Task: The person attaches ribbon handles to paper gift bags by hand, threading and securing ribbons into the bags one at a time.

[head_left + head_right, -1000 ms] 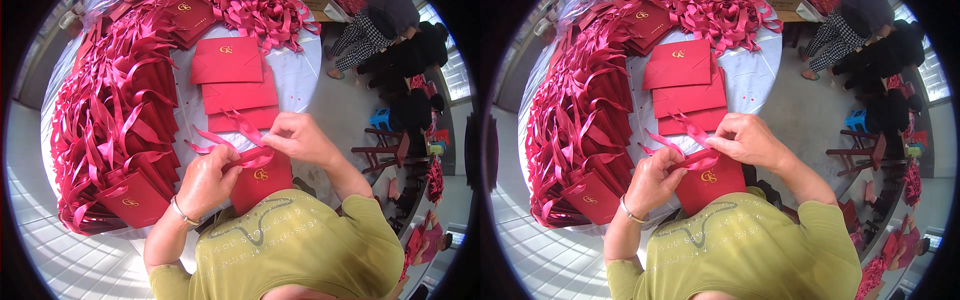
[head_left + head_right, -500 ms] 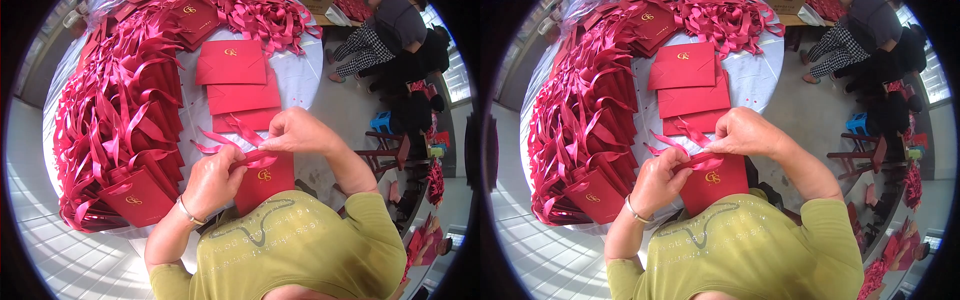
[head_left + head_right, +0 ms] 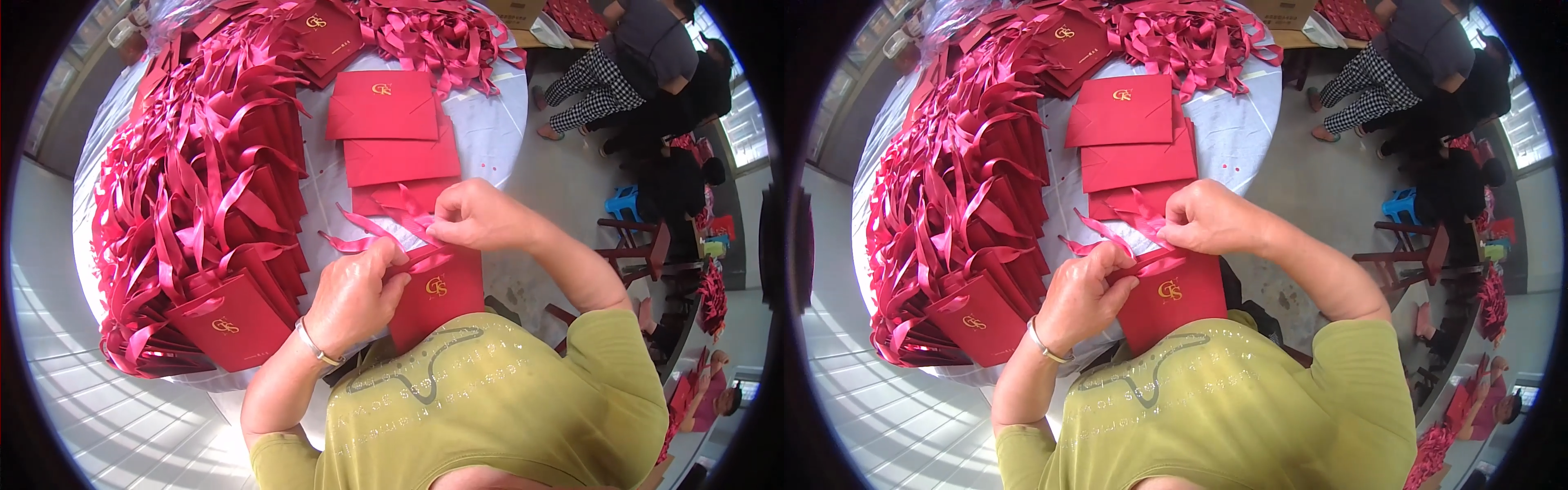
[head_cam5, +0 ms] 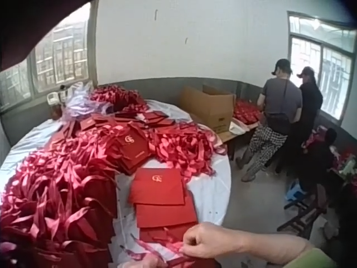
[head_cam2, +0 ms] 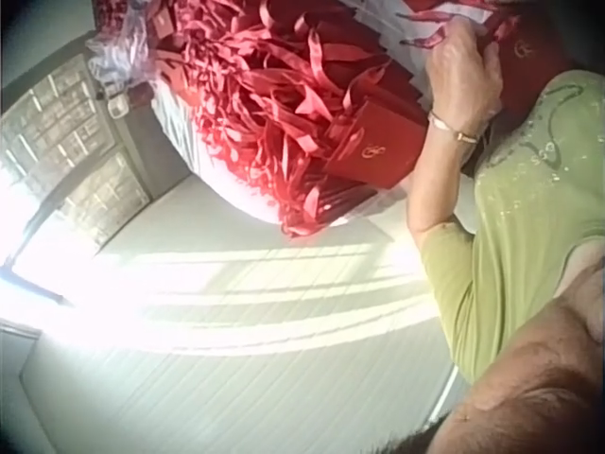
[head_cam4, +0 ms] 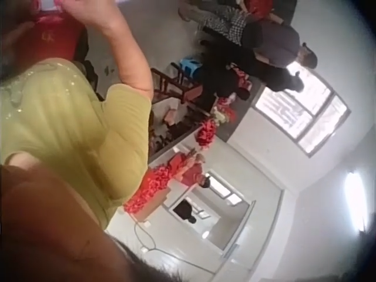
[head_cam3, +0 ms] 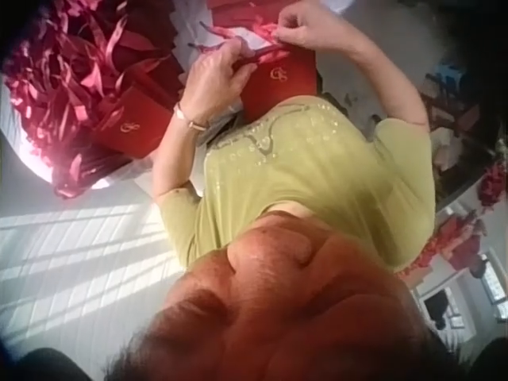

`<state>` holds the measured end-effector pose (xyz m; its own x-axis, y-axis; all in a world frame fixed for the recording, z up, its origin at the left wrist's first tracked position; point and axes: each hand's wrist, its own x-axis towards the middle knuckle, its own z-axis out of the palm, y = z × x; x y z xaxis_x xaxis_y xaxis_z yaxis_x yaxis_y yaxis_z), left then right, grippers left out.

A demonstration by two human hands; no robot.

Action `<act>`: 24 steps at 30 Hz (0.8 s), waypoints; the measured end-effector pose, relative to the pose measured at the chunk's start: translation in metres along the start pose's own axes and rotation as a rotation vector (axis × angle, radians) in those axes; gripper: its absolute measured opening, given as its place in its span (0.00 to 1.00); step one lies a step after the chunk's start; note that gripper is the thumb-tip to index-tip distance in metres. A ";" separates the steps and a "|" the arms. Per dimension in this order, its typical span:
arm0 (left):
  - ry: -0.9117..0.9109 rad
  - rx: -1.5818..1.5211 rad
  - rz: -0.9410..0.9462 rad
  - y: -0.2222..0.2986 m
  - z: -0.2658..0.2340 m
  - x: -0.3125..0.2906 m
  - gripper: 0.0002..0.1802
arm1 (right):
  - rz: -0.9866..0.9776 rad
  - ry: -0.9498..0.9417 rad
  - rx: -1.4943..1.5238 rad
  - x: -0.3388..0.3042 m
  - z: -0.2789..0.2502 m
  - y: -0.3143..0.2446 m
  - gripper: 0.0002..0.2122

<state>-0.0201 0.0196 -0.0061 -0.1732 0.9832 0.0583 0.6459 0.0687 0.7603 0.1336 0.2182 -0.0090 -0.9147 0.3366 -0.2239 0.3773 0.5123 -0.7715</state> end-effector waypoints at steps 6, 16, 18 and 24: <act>-0.007 -0.008 0.050 -0.004 -0.001 0.000 0.13 | -0.062 0.273 0.091 -0.007 0.019 0.010 0.09; -0.018 -0.088 -0.033 -0.010 0.003 0.004 0.10 | -0.024 0.473 0.200 -0.029 0.023 0.010 0.07; 0.018 -0.135 -0.034 -0.007 0.003 0.002 0.09 | -0.022 0.532 0.163 -0.043 0.030 0.015 0.08; 0.101 -0.069 0.084 -0.008 0.011 0.002 0.09 | 0.172 0.535 0.486 -0.068 0.037 0.027 0.12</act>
<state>-0.0174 0.0224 -0.0186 -0.1970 0.9626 0.1861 0.6090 -0.0286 0.7926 0.2012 0.1797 -0.0370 -0.6057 0.7833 -0.1402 0.2889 0.0523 -0.9559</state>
